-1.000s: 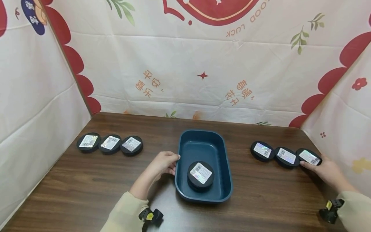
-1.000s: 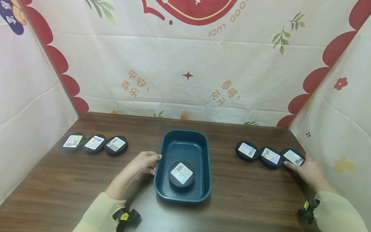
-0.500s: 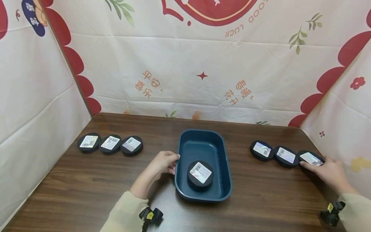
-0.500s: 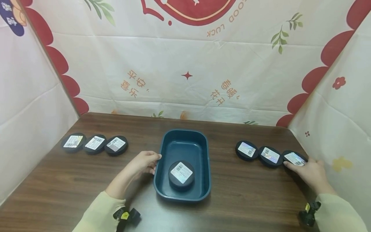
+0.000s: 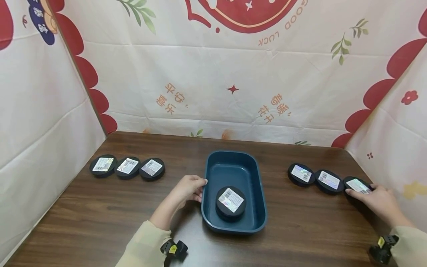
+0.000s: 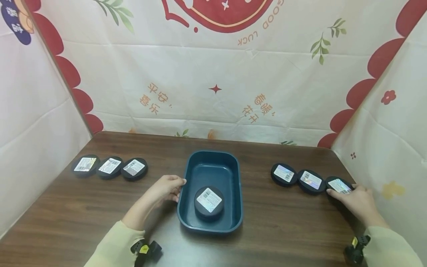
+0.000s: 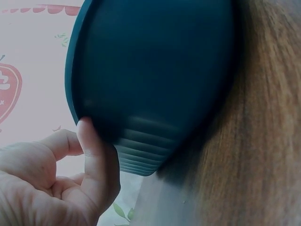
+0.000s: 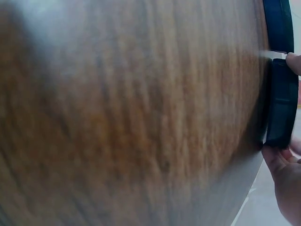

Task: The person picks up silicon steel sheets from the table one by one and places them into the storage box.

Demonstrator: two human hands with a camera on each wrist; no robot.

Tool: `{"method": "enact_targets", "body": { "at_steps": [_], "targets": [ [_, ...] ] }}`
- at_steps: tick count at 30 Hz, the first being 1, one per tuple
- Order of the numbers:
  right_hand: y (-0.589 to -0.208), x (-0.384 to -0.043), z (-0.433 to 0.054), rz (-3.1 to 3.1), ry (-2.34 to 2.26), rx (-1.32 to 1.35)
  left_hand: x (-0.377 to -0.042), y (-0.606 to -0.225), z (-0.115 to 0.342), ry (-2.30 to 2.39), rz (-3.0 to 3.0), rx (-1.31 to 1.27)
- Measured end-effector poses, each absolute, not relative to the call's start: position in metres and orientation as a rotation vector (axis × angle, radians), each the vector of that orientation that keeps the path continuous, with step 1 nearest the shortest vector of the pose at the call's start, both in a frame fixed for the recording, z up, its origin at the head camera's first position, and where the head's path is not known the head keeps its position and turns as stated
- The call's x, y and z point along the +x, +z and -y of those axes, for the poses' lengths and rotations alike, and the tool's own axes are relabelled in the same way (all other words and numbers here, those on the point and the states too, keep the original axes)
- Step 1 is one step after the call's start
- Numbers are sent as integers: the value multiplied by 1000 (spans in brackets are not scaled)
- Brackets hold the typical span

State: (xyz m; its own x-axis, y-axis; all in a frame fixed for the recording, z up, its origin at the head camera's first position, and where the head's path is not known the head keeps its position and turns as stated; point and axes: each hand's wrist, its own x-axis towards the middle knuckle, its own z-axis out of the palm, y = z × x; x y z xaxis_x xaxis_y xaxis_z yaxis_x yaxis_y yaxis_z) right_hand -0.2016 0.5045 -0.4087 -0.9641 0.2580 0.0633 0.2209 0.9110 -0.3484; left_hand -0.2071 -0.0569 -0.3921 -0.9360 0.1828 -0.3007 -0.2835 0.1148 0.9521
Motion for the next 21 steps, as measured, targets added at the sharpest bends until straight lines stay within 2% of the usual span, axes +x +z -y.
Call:
{"method": "enact_targets", "body": {
  "at_steps": [11, 21],
  "targets": [
    [-407, -199, -504, 3011, 522, -431, -208, -389, 56, 1890, -2033, -89],
    [-399, -200, -505, 3077, 517, -370, -207, -389, 57, 1869, -2054, -109]
  ]
}}
